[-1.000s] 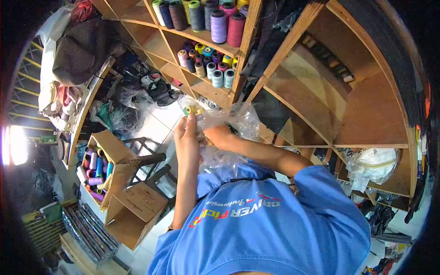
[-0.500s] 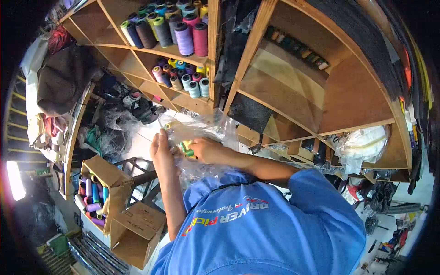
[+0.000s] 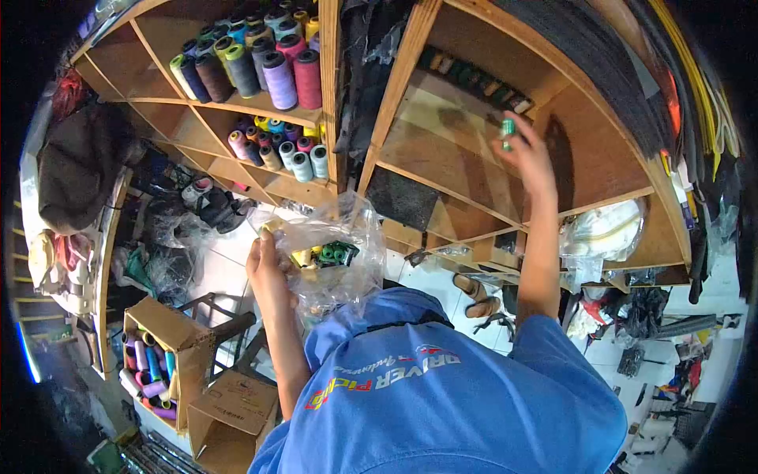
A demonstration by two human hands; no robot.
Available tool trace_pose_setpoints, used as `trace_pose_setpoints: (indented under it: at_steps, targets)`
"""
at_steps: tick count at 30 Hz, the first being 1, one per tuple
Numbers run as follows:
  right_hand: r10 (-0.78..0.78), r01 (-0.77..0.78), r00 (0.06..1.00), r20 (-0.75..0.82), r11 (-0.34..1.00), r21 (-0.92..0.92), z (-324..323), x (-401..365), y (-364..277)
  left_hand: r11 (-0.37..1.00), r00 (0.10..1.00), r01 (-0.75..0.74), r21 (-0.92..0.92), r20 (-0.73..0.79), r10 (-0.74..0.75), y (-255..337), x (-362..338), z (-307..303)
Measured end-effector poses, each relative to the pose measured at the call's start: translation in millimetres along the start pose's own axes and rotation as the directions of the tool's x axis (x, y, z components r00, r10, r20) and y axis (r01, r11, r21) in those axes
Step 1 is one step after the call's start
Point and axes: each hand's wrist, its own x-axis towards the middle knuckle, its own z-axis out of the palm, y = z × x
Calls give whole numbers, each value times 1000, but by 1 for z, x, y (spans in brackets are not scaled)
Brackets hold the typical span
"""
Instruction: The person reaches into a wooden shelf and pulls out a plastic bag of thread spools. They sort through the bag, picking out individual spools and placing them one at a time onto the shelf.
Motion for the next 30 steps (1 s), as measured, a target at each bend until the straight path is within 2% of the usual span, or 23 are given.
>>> trace_pose_setpoints:
  at_steps: [1,2,3,6,9,12,15,16,18,19,20,21,23,26,27,29,30]
  targets:
    - [8,-36,994,-110,968,-250,-9,11,-9,1000,1000,0,12,14,0,-2,3,-3]
    - [-56,-29,985,-161,875,-483,-20,23,-8,1000,1000,-3,23,27,2,-3,5,-4]
    - [-129,-39,973,-193,727,-685,-33,38,-3,1000,1000,-9,22,15,8,-2,5,-2]
    - [-76,-101,982,-172,556,-825,-97,130,71,999,1000,14,28,-5,-14,3,2,2]
    - [-19,-145,983,-180,515,-845,-99,165,65,997,998,62,36,19,-62,4,7,-4]
    - [-181,-69,978,-107,205,-976,-85,161,51,1000,999,31,-1,35,-31,-3,12,-9]
    - [49,-161,986,-158,66,-985,-93,191,62,999,999,-45,-24,7,46,-15,18,-14]
    - [-18,-185,982,-188,91,-978,-93,193,71,998,998,65,-19,-2,-65,-12,16,-19]
    - [-153,-229,956,-251,144,-963,-96,194,83,996,997,83,45,-9,-83,-6,13,-21]
    - [-139,-224,960,-241,130,-966,-97,196,84,993,996,90,75,-13,-89,-5,13,-21]
    - [-125,-217,965,-231,116,-969,-98,198,85,999,999,34,24,-32,-33,-16,18,-23]
    - [-112,-210,969,-222,106,-972,-99,201,87,998,998,61,15,-36,-60,-17,18,-26]
    - [-140,-259,951,-274,120,-958,-97,207,94,994,993,109,-1,-44,-109,-17,18,-31]
    - [-173,-270,943,-284,104,-957,-97,213,102,995,991,102,-3,-89,-101,-13,13,-31]
    - [-184,-262,944,-275,92,-961,-96,215,103,998,991,55,-4,-118,-55,-13,12,-30]
    - [-122,-221,968,-220,1,-975,-83,202,79,999,983,-40,-1,-178,39,-13,10,-24]
    - [-89,-199,977,-195,-44,-979,-78,198,70,999,974,-37,-28,-226,30,-12,8,-19]
